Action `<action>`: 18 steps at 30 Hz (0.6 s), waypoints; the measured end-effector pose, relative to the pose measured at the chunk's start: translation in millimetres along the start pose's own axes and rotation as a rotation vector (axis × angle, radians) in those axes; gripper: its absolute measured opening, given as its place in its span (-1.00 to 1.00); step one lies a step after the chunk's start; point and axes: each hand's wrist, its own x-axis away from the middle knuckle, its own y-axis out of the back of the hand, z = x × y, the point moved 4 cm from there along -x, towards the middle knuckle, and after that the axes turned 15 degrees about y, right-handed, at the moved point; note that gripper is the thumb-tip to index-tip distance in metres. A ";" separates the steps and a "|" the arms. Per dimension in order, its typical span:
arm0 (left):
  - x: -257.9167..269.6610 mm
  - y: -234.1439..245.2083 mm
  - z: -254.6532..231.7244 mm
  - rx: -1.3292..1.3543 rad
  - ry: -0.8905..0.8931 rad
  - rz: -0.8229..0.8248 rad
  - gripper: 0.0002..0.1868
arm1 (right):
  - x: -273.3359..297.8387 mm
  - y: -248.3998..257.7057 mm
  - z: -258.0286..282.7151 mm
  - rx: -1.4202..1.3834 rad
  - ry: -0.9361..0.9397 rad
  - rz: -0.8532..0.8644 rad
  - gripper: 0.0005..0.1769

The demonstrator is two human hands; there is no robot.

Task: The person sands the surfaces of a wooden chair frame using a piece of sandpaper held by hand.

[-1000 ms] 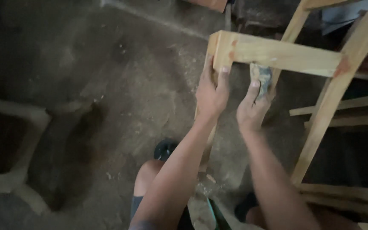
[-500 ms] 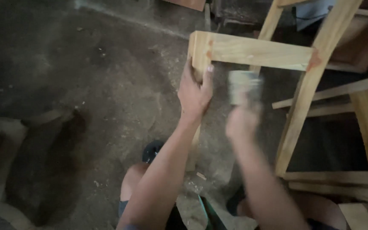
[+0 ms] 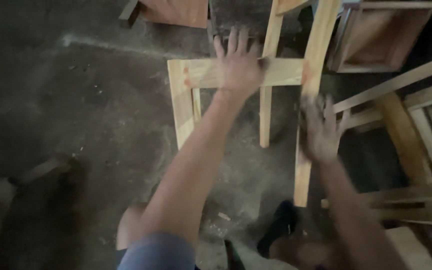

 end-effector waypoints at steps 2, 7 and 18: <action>2.4 -12.5 9.9 -0.004 0.064 0.288 -0.59 | 21.2 19.9 15.0 -0.249 -0.128 0.076 -0.42; 11.1 -14.0 8.5 0.034 0.019 0.111 -0.61 | -40.0 13.8 -39.5 -0.325 -0.109 -0.250 -0.63; 11.3 -25.3 15.6 0.077 -0.017 -0.001 -0.57 | 86.1 10.8 58.7 -0.211 -0.124 0.177 -0.55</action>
